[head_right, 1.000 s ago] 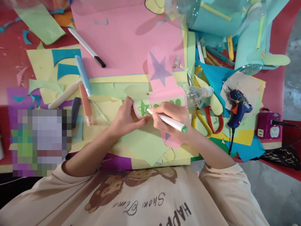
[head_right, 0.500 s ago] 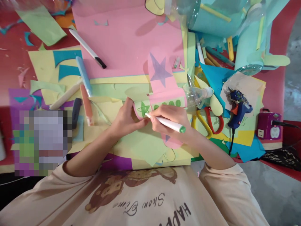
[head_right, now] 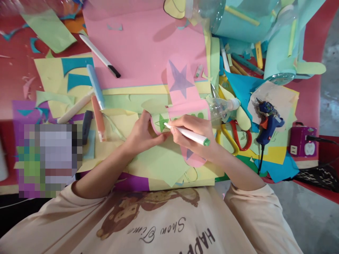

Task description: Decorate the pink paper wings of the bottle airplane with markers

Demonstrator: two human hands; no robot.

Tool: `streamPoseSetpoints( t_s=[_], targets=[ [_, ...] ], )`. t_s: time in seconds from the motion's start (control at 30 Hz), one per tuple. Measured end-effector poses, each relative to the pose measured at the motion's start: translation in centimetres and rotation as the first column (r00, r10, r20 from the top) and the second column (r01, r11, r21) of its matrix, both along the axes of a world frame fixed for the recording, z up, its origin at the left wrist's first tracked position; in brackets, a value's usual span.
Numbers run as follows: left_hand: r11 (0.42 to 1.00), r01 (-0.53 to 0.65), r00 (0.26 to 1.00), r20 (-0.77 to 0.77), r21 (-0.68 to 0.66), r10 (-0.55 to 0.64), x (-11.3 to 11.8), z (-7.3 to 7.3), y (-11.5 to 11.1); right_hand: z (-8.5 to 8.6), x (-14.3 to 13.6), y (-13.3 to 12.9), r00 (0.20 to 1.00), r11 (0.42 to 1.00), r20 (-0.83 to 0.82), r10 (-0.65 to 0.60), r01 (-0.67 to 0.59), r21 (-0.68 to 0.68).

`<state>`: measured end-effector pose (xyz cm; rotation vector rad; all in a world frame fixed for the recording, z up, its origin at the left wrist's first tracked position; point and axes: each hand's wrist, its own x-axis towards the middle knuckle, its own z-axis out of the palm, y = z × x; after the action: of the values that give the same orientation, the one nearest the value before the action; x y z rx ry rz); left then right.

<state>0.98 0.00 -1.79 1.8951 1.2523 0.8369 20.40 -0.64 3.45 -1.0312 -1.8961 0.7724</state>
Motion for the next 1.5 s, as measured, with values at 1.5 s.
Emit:
streamPoseSetpoints(
  t_s=[1.5],
  targets=[
    [0.993, 0.074, 0.996, 0.034, 0.092, -0.077, 0.1, -0.6, 0.0, 0.3, -0.5, -0.4, 0.997, 0.996, -0.022, 0.071, -0.072, -0.042]
  ],
)
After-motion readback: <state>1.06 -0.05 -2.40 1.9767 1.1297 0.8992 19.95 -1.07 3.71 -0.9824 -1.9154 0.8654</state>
